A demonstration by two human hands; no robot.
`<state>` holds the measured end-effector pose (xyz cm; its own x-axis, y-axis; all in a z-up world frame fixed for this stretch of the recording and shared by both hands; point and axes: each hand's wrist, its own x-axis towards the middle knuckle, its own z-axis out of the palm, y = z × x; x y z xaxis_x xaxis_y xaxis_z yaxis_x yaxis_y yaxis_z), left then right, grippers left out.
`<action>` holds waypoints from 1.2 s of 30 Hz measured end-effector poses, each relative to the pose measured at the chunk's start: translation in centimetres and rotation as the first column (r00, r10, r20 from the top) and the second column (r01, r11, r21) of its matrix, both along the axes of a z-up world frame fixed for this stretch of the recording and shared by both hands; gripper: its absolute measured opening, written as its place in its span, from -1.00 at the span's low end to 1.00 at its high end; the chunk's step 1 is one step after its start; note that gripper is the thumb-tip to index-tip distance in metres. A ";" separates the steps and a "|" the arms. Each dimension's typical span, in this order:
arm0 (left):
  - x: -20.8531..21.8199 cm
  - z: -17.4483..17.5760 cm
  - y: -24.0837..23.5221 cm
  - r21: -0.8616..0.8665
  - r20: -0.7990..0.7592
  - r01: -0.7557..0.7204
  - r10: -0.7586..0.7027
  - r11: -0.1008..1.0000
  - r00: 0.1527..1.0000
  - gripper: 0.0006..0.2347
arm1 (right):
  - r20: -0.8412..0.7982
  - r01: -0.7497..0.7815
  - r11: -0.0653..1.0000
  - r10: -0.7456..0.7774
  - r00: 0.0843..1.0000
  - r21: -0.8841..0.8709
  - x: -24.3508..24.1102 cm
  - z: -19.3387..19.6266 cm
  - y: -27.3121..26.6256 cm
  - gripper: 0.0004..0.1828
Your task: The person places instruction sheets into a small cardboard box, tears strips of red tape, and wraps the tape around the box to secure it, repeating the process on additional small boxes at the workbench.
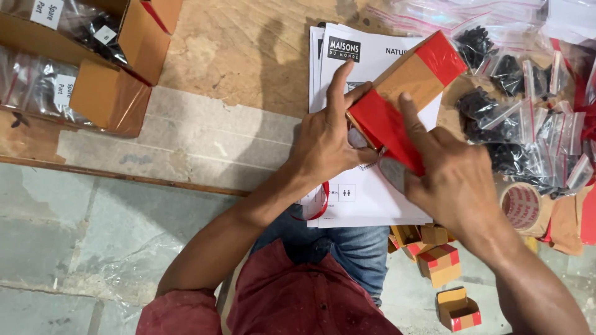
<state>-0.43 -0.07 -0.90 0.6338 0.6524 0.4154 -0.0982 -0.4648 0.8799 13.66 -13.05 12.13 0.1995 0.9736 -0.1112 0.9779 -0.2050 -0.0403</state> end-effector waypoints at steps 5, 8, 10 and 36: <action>-0.2 0.4 -0.3 0.087 -0.021 -0.074 0.076 0.993 0.997 0.11 | 0.053 -0.029 0.999 0.031 0.998 -0.030 -0.8 -0.9 0.2 0.11; -0.1 0.4 -0.4 0.132 -0.054 -0.058 0.066 0.990 0.996 0.02 | 0.143 0.002 0.991 0.017 0.990 -0.130 -1.2 -0.9 0.4 0.11; -0.3 0.8 -0.3 0.172 -0.088 -0.018 0.033 0.985 0.996 -0.01 | 0.163 0.021 0.987 0.006 0.987 -0.161 -1.3 -1.0 0.5 0.15; -0.8 5.0 -3.9 0.671 -0.359 0.111 0.190 0.734 0.914 -0.53 | -0.315 0.401 0.837 -0.293 0.903 0.373 3.5 -7.0 -16.6 -0.36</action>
<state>-1.22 -4.02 4.07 0.8140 0.3281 0.4793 0.2029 -0.9338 0.2948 17.12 -29.61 5.10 0.5536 0.8076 0.2034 0.7945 -0.4391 -0.4195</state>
